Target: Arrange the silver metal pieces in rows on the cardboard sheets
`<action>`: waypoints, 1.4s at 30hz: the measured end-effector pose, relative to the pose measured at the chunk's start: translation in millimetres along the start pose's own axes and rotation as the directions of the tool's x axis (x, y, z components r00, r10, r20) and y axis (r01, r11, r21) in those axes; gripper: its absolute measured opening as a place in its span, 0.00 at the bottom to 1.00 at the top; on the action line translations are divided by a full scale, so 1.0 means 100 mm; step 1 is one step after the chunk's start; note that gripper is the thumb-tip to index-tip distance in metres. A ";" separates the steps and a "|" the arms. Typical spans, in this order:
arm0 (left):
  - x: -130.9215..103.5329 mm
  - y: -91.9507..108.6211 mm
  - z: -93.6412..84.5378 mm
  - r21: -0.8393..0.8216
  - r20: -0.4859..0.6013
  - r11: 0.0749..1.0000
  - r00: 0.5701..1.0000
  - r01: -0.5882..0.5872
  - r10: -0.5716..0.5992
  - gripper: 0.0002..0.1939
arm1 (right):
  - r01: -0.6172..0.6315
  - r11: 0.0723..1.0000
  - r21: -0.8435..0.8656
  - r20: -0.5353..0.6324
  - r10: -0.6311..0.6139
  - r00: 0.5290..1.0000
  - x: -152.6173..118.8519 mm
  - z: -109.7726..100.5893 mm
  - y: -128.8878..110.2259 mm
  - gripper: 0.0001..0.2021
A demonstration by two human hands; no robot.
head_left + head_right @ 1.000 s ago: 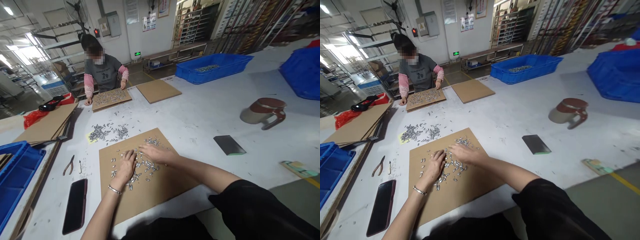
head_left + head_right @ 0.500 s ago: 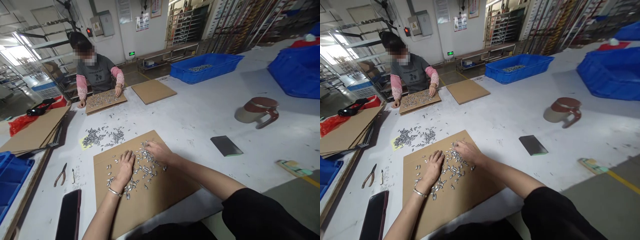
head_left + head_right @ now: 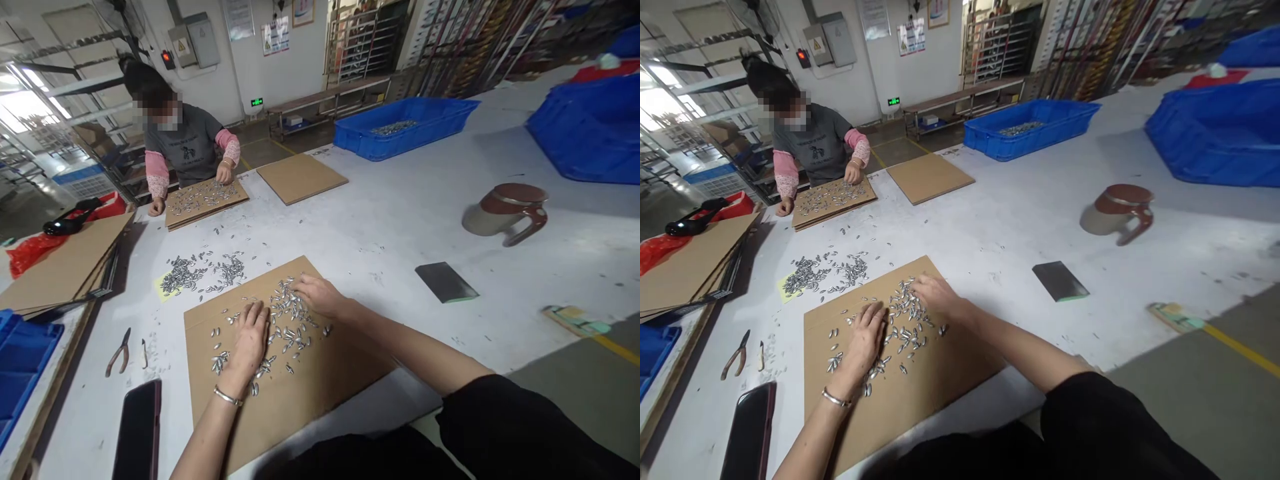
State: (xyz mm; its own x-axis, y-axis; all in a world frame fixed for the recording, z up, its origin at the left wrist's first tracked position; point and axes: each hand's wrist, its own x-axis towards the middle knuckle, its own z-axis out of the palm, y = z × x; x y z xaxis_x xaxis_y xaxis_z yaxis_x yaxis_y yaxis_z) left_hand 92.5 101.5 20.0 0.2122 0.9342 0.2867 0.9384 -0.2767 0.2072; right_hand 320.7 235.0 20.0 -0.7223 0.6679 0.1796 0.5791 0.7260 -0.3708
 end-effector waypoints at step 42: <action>-1.43 -0.17 -0.38 0.068 -0.248 0.950 0.928 0.304 -0.279 0.16 | 0.459 0.882 0.107 -0.008 -0.461 0.887 -0.79 0.45 -1.34 0.14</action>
State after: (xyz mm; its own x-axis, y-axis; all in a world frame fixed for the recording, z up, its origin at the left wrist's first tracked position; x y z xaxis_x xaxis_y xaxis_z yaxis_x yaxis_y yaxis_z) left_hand 35.9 -36.5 11.1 -0.1328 0.8883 0.4397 0.9747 0.0365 0.2207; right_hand 283.0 77.2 14.6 -0.9049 0.2592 0.3375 0.1384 0.9293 -0.3425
